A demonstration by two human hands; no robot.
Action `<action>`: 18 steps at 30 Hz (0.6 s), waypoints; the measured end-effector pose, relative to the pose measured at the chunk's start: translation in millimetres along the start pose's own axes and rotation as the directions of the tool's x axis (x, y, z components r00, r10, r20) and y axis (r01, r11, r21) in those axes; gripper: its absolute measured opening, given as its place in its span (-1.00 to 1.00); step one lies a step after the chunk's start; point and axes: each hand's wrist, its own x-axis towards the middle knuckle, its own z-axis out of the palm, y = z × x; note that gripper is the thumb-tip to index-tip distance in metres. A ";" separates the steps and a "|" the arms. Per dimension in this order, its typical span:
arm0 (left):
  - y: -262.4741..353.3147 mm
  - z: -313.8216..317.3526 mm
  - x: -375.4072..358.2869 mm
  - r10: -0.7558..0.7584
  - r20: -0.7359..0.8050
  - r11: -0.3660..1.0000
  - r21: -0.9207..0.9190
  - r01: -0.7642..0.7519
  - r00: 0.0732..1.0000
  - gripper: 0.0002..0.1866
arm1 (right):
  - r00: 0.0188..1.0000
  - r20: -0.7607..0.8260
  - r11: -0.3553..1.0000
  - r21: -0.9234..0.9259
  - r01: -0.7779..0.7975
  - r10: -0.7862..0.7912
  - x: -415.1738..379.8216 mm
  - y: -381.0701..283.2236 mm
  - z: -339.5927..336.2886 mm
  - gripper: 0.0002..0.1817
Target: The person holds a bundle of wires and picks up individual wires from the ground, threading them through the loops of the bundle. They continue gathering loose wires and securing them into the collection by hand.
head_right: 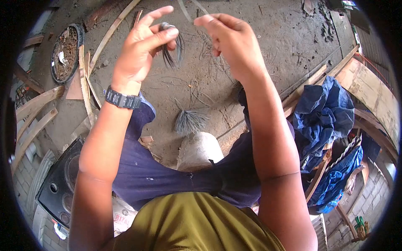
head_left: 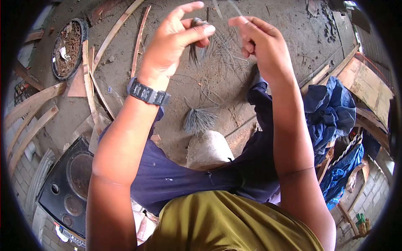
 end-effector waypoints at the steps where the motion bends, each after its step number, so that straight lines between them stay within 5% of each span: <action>1: -0.8 -2.2 0.4 0.001 -0.001 1.000 -0.002 -0.001 1.000 -0.44 | 0.998 -0.059 0.998 0.057 0.018 -0.015 2.9 0.4 -3.2 -0.70; 3: 0.9 -3.9 4.5 0.092 -0.135 0.980 -0.163 -0.114 0.987 -0.42 | 0.993 -0.118 0.993 0.113 0.039 -0.025 4.2 -1.3 -7.5 -0.69; 4: 2.2 -6.1 9.5 0.007 -0.222 0.966 -0.252 -0.065 0.975 -0.35 | 0.998 -0.053 0.990 0.142 0.026 -0.018 3.5 -3.4 -9.5 -0.68; 8: 15.5 2.6 4.8 0.078 -0.150 0.961 -0.253 -0.115 0.986 -0.35 | 0.974 0.227 0.965 0.250 -0.079 0.021 -3.8 -0.6 0.8 -0.67; 13: 15.0 -10.6 5.2 0.088 -0.150 0.970 -0.211 -0.119 0.985 -0.51 | 0.970 0.237 0.986 0.146 -0.083 0.046 -5.7 3.0 21.5 -0.66; 16: 14.4 -31.7 5.9 0.119 -0.196 0.906 -0.380 -0.187 0.973 -0.65 | 0.957 0.172 0.902 0.328 -0.279 0.234 1.1 6.0 31.3 -0.78; 18: 18.4 -41.8 2.9 0.109 -0.252 0.901 -0.383 -0.202 0.962 -0.69 | 0.996 -0.093 1.000 -0.027 0.016 -0.019 21.0 59.3 24.7 -0.65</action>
